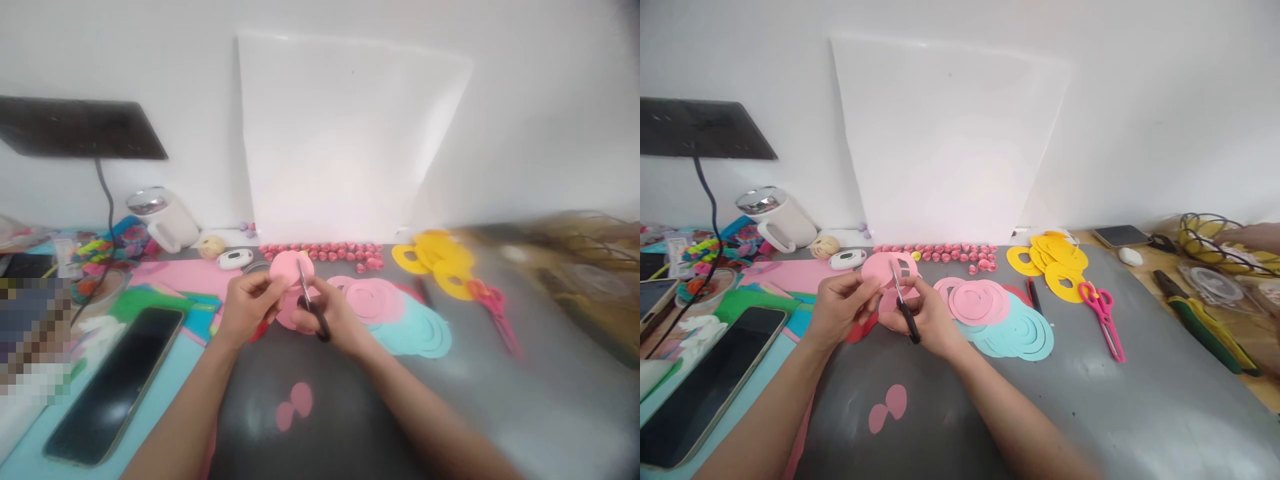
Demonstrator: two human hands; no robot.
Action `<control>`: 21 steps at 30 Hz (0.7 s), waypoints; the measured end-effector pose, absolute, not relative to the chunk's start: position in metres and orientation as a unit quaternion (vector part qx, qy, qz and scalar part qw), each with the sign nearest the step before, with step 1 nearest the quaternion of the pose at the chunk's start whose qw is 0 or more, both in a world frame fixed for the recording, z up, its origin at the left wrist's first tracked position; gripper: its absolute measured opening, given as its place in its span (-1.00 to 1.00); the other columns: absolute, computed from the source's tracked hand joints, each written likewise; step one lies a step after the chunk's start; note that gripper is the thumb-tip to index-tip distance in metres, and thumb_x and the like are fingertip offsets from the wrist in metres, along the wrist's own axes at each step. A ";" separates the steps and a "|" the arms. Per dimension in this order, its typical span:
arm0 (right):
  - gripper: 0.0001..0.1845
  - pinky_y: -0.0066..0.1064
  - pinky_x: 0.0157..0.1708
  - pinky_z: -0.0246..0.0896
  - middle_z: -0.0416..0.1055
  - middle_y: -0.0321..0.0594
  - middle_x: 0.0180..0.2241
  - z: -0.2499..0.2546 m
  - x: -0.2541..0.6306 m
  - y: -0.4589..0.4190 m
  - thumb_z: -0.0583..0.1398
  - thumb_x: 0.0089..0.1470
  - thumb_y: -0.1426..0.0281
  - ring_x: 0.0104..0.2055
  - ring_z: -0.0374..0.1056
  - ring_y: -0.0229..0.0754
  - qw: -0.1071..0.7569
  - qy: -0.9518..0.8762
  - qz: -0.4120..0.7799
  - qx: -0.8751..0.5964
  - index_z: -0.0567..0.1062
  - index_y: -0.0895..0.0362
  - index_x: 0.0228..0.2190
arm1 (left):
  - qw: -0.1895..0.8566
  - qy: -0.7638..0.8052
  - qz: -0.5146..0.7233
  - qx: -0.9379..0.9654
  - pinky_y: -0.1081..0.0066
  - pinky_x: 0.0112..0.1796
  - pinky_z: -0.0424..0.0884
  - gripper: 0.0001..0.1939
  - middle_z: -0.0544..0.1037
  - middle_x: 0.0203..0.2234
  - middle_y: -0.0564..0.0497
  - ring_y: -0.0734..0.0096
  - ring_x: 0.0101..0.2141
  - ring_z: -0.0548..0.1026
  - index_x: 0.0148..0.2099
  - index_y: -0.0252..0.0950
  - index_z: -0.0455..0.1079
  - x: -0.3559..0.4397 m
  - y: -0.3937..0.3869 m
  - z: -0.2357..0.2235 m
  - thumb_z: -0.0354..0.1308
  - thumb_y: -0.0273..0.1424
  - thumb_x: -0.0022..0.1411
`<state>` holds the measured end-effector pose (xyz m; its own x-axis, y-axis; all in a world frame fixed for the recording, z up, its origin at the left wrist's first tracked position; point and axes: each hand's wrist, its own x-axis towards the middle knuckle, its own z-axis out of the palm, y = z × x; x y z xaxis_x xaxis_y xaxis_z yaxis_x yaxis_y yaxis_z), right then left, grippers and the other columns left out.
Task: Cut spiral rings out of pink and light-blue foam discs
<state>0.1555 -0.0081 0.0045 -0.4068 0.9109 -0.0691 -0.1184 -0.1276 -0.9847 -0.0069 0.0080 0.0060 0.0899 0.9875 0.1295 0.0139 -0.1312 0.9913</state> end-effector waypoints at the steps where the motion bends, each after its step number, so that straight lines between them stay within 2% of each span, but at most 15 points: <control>1: -0.49 -0.55 -0.62 -0.07 0.21 -0.50 -0.65 0.005 0.156 -0.008 0.37 -0.19 0.29 -0.62 0.06 -0.41 0.394 -0.528 0.652 -0.375 0.31 0.13 -0.21 | 0.484 0.449 0.509 0.552 0.58 -0.78 0.07 -0.65 0.30 -0.76 0.15 0.68 -0.80 0.19 -0.60 -0.33 0.28 -0.007 0.008 0.005 0.19 -0.28 0.14; 7: -0.45 -0.52 -0.60 -0.01 0.22 -0.48 -0.66 0.009 0.153 -0.009 0.36 -0.19 0.25 -0.61 0.12 -0.37 0.390 -0.528 0.644 -0.392 0.33 0.15 -0.16 | 0.469 0.450 0.555 0.518 0.59 -0.78 0.08 -0.71 0.34 -0.76 0.15 0.67 -0.81 0.20 -0.55 -0.32 0.34 -0.006 0.010 0.004 0.20 -0.26 0.13; 12: -0.41 -0.49 -0.56 0.05 0.28 -0.43 -0.63 0.008 0.151 -0.010 0.36 -0.20 0.21 -0.58 0.15 -0.34 0.380 -0.537 0.637 -0.401 0.32 0.16 -0.15 | 0.450 0.467 0.523 0.553 0.58 -0.77 0.11 -0.65 0.32 -0.77 0.14 0.65 -0.79 0.22 -0.61 -0.32 0.28 -0.002 0.007 0.005 0.19 -0.27 0.13; 16: -0.48 -0.51 -0.56 -0.01 0.21 -0.46 -0.62 0.004 0.152 -0.009 0.38 -0.22 0.20 -0.58 0.06 -0.37 0.389 -0.543 0.647 -0.368 0.34 0.13 -0.24 | 0.434 0.474 0.484 0.594 0.57 -0.75 0.11 -0.59 0.26 -0.83 0.16 0.65 -0.79 0.20 -0.67 -0.31 0.23 -0.003 0.006 0.006 0.15 -0.27 0.16; 21: -0.48 -0.51 -0.55 -0.05 0.15 -0.47 -0.59 0.001 0.153 -0.007 0.39 -0.24 0.21 -0.55 0.01 -0.37 0.406 -0.538 0.654 -0.343 0.33 0.12 -0.27 | 0.433 0.468 0.468 0.612 0.56 -0.77 0.11 -0.63 0.30 -0.81 0.16 0.65 -0.80 0.20 -0.64 -0.31 0.28 -0.005 0.006 0.007 0.16 -0.28 0.15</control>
